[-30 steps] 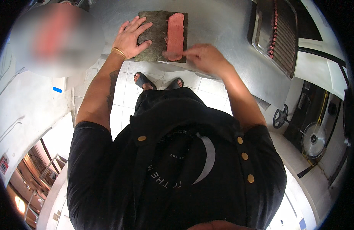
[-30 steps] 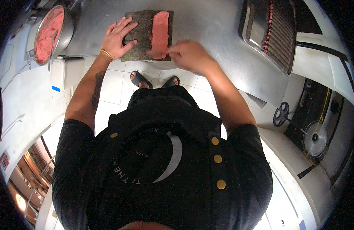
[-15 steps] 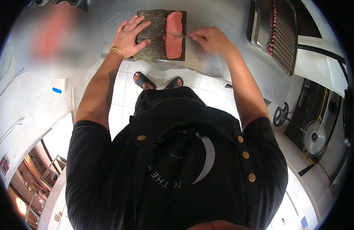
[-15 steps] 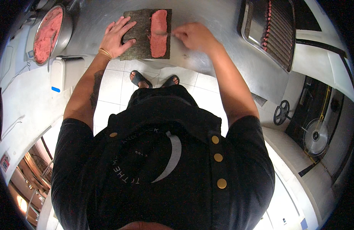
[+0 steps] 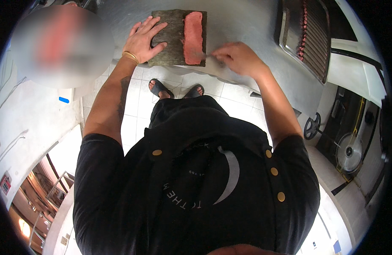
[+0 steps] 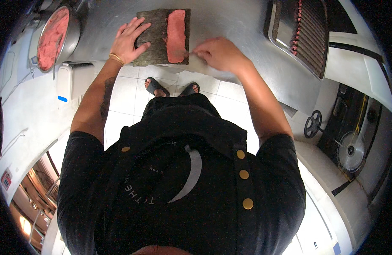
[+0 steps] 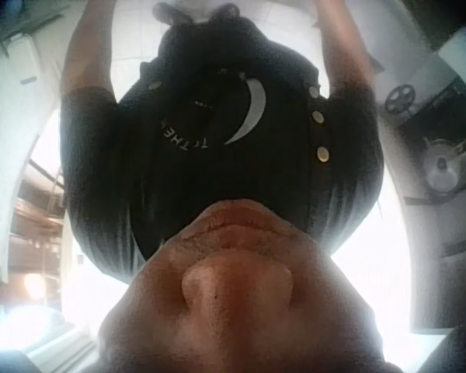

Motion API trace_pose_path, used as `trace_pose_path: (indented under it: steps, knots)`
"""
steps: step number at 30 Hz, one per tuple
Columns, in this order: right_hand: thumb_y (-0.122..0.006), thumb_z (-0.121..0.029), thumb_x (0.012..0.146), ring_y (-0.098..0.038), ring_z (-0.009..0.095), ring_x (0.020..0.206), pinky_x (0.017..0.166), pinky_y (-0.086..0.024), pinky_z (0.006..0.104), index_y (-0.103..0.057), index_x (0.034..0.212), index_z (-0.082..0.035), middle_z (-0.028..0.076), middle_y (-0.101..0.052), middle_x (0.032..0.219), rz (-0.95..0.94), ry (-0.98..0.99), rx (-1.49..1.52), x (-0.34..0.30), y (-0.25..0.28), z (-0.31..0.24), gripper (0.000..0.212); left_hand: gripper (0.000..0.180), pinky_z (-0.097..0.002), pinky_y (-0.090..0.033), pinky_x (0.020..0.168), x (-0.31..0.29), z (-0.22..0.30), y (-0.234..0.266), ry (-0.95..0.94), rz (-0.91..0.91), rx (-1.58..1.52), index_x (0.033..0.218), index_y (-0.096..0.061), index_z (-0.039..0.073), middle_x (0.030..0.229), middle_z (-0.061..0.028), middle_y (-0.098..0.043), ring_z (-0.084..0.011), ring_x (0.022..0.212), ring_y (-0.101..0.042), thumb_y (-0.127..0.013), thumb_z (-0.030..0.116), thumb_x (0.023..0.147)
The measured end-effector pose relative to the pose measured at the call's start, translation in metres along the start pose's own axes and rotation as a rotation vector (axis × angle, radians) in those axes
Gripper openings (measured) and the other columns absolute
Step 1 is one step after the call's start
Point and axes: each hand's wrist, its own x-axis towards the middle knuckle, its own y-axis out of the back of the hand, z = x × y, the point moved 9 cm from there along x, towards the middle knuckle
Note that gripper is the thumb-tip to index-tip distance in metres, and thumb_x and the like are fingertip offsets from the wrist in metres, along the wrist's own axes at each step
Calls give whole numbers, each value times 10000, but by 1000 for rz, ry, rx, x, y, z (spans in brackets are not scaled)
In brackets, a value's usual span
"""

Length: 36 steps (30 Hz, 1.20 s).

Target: The person spreads a pink paste onto sheets of seaweed using a spoon, rolls a sheet into a cylinder by hand, and places it into a tray.

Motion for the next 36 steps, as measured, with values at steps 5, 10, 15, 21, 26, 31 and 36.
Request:
trace_pose_path:
  steps: [5, 10, 15, 21, 26, 31, 36]
  knots:
    - [-649, -219, 984, -697, 375, 1020, 905, -553, 481, -805, 1135, -136, 138, -761, 1069, -113, -76, -13, -20, 0, -16, 233, 714, -525, -196, 1306, 0, -1, -1, -6, 8, 3, 1578, -498, 290, 1692, -43, -407, -253, 1599, -311, -660, 555, 936]
    - [-685, -174, 986, -704, 360, 952, 854, -556, 434, -800, 1159, -99, 147, -743, 1039, 51, 13, -1, 12, 5, 0, 222, 714, -530, -205, 1298, 0, 1, 0, -30, 26, -1, 1570, -512, 256, 1686, -61, -417, -279, 1594, -326, -682, 524, 930]
    - [-663, -213, 990, -708, 361, 1049, 934, -552, 478, -811, 1110, -115, 135, -770, 1077, -112, -45, 29, -8, -23, -23, 215, 718, -531, -211, 1293, 0, 2, 3, -20, 21, -23, 1569, -517, 247, 1680, -68, -426, -295, 1589, -337, -698, 503, 923]
    - [-660, -206, 995, -711, 354, 1057, 935, -557, 458, -810, 1115, -107, 143, -770, 1087, -2, -88, 15, -1, -6, -9, 216, 729, -531, -206, 1297, 1, 1, 1, -8, 4, -11, 1587, -495, 276, 1688, -55, -414, -283, 1596, -321, -690, 514, 926]
    - [-635, -216, 1010, -717, 357, 1054, 941, -560, 461, -809, 1134, -111, 137, -777, 1102, -172, -51, 47, -8, -14, -22, 238, 739, -524, -192, 1307, -1, 1, 2, 15, 3, 3, 1607, -463, 297, 1695, -45, -402, -258, 1603, -303, -658, 553, 942]
    - [-630, -245, 1011, -721, 362, 1036, 934, -565, 456, -802, 1145, -115, 134, -777, 1117, 6, -50, 1, 25, 22, 16, 254, 770, -532, -201, 1296, -1, 1, 0, -15, 9, 15, 1623, -449, 293, 1707, -54, -387, -278, 1607, -299, -674, 537, 928]
    - [-640, -249, 1002, -721, 362, 1052, 947, -563, 454, -803, 1151, -131, 141, -779, 1110, 64, -49, -56, 66, 38, 43, 250, 762, -522, -194, 1302, 2, 0, -1, -10, -9, 25, 1623, -452, 291, 1707, -51, -385, -261, 1607, -299, -655, 553, 937]
